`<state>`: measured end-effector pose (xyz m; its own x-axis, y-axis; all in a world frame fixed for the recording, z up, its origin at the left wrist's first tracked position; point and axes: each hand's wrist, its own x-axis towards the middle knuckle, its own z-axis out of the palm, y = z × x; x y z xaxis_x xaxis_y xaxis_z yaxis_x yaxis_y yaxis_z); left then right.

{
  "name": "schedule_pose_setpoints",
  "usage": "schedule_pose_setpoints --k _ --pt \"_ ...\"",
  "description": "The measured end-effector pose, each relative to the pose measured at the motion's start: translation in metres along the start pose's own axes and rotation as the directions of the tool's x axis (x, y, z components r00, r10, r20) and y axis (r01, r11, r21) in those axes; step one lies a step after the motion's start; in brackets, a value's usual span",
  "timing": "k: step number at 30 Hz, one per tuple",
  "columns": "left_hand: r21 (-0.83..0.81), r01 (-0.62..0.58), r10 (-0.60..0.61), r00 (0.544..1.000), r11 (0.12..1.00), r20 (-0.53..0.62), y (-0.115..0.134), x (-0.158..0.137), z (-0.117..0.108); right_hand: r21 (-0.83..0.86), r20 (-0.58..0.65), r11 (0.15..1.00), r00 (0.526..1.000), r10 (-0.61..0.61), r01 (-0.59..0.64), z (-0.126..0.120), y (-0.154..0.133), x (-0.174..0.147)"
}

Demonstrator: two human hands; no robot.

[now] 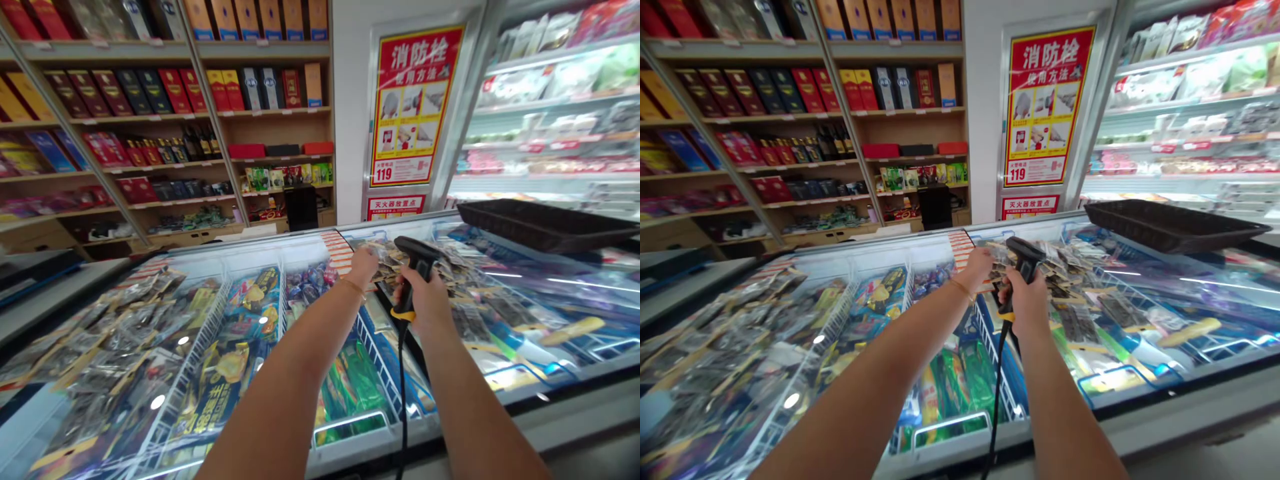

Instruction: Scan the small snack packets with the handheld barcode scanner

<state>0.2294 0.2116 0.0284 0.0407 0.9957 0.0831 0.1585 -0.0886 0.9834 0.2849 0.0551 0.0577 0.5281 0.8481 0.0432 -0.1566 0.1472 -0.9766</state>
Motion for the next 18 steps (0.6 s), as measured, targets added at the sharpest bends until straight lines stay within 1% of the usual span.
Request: schedule_pose_setpoints --k 2,4,6,8,11,15,16,17,18 --pt "0.097 -0.02 0.018 1.0 0.995 0.022 0.002 -0.003 -0.001 -0.005 0.017 1.0 1.0 -0.01 0.011 0.001 0.001 -0.001" --pt "0.223 -0.071 0.067 0.997 0.972 0.028 0.003 -0.007 -0.009 0.001 0.03 1.0 0.999 -0.01 0.01 0.001 0.004 0.0" --pt "0.338 -0.112 0.111 0.994 0.935 0.022 0.001 -0.011 -0.025 0.004 0.051 1.0 0.998 -0.021 0.021 0.001 0.009 0.001" --pt "0.405 -0.09 0.104 0.994 0.91 -0.014 -0.003 -0.016 -0.049 -0.008 0.096 0.999 0.994 -0.051 0.052 0.002 0.013 0.002" --pt "0.438 0.023 0.038 0.991 0.899 -0.13 -0.013 -0.025 -0.101 -0.013 0.163 0.997 0.984 -0.074 0.077 0.005 0.017 0.0" --pt "0.474 0.174 -0.013 0.946 0.863 -0.324 -0.026 -0.047 -0.188 0.029 0.229 1.0 0.973 0.001 -0.008 0.013 0.019 -0.011" --pt "0.5 0.192 -0.008 0.938 0.844 -0.347 -0.029 -0.055 -0.211 0.026 0.256 0.999 0.966 0.02 -0.027 0.016 0.019 -0.014" --pt "0.549 0.218 -0.006 0.933 0.807 -0.36 -0.031 -0.063 -0.234 0.015 0.284 0.999 0.958 0.033 -0.039 0.018 0.021 -0.017" --pt "0.61 0.259 -0.011 0.925 0.749 -0.38 -0.032 -0.071 -0.257 0.0 0.309 0.999 0.95 0.041 -0.043 0.021 0.022 -0.02"
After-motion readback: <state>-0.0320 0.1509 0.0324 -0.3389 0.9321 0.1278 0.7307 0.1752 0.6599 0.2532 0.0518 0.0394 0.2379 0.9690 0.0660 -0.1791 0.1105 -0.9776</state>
